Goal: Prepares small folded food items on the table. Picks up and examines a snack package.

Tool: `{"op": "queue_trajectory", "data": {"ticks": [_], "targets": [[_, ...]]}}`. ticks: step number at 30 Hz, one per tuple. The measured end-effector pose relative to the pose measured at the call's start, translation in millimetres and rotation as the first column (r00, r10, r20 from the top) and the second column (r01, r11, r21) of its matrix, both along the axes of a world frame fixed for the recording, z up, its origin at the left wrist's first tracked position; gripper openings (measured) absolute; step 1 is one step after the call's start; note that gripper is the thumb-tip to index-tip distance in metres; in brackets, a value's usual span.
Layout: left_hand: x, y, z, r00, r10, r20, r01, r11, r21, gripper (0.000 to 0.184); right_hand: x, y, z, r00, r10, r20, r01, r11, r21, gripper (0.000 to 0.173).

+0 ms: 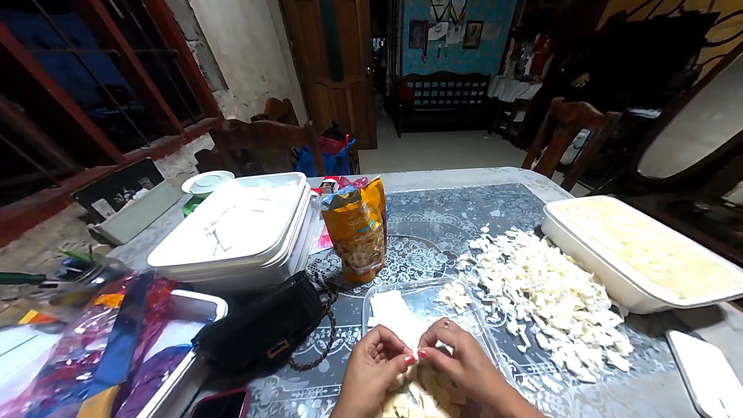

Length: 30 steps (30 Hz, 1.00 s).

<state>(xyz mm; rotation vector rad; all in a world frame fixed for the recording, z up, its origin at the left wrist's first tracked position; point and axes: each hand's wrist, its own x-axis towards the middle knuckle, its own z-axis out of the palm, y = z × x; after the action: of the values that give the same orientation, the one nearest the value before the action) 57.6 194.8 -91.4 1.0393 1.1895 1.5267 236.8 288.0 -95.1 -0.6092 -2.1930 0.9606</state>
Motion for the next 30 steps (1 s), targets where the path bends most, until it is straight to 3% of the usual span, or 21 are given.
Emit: {"op": "queue_trajectory", "data": {"ticks": [2,3,5,8,10,12,14,15,18,19,21,24,27,30], "targets": [[-1.9,1.1,1.7,0.997,0.063,-0.051,-0.065,0.997,-0.038,0.016,-5.6,-5.2,-6.7,0.999,0.042,0.03,-0.05,0.947,0.317,0.014],[-2.2,1.7,1.7,0.987,0.082,-0.139,-0.091,0.994,-0.059,0.012,-9.3,-7.1,-11.5,0.999,0.035,0.023,-0.041,0.873,0.485,0.013],[-0.9,1.0,-3.7,0.881,0.084,-0.466,-0.111,0.993,-0.031,0.009,-13.0,-8.7,-15.3,0.999,-0.051,-0.019,0.048,0.672,0.739,0.015],[0.0,0.0,-18.5,0.516,0.082,-0.853,-0.003,0.996,0.094,0.024,-3.5,3.0,-7.6,0.94,-0.323,-0.107,0.261,0.483,0.836,0.019],[2.7,-1.0,-21.8,0.382,0.021,-0.924,0.046,0.998,0.042,0.025,10.6,23.4,2.5,0.837,-0.525,-0.154,0.4,0.395,0.827,0.018],[5.2,-0.8,-26.5,0.308,0.059,-0.95,0.043,0.996,0.076,0.018,25.5,45.3,11.6,0.726,-0.672,-0.149,0.481,0.341,0.808,0.013],[6.0,-1.1,-28.7,0.269,0.093,-0.959,0.038,0.993,0.107,0.015,34.9,56.3,15.1,0.682,-0.728,-0.066,0.504,0.403,0.764,0.006],[6.0,-1.1,-29.5,0.263,0.108,-0.959,0.038,0.992,0.122,0.015,35.9,55.4,15.9,0.709,-0.705,0.007,0.487,0.497,0.718,0.003],[5.1,-1.2,-31.1,0.29,0.129,-0.948,0.031,0.989,0.144,0.015,26.1,37.2,15.7,0.848,-0.452,0.276,0.299,0.839,0.456,0.007],[4.6,-1.6,-30.4,0.306,0.136,-0.942,0.027,0.988,0.151,0.016,21.1,30.2,15.2,0.874,-0.342,0.346,0.215,0.909,0.357,0.008],[3.3,-2.1,-28.4,0.336,0.149,-0.93,0.022,0.986,0.166,0.015,12.5,20.3,8.2,0.893,-0.209,0.398,0.09,0.951,0.297,0.009],[0.2,-3.6,-21.9,0.417,0.073,-0.906,0.015,0.996,0.087,0.01,5.8,11.7,3.8,0.874,-0.149,0.462,0.012,0.958,0.287,0.011],[-6.9,-2.6,-9.3,0.567,-0.111,-0.816,0.001,0.991,-0.134,0.015,3.9,9.3,3.2,0.862,-0.107,0.496,0.004,0.979,0.205,0.014],[-15.0,0.9,-1.0,0.731,-0.114,-0.673,-0.051,0.974,-0.221,0.02,2.6,8.7,15.0,0.817,-0.018,0.577,0.029,1.0,-0.009,0.02]]}}
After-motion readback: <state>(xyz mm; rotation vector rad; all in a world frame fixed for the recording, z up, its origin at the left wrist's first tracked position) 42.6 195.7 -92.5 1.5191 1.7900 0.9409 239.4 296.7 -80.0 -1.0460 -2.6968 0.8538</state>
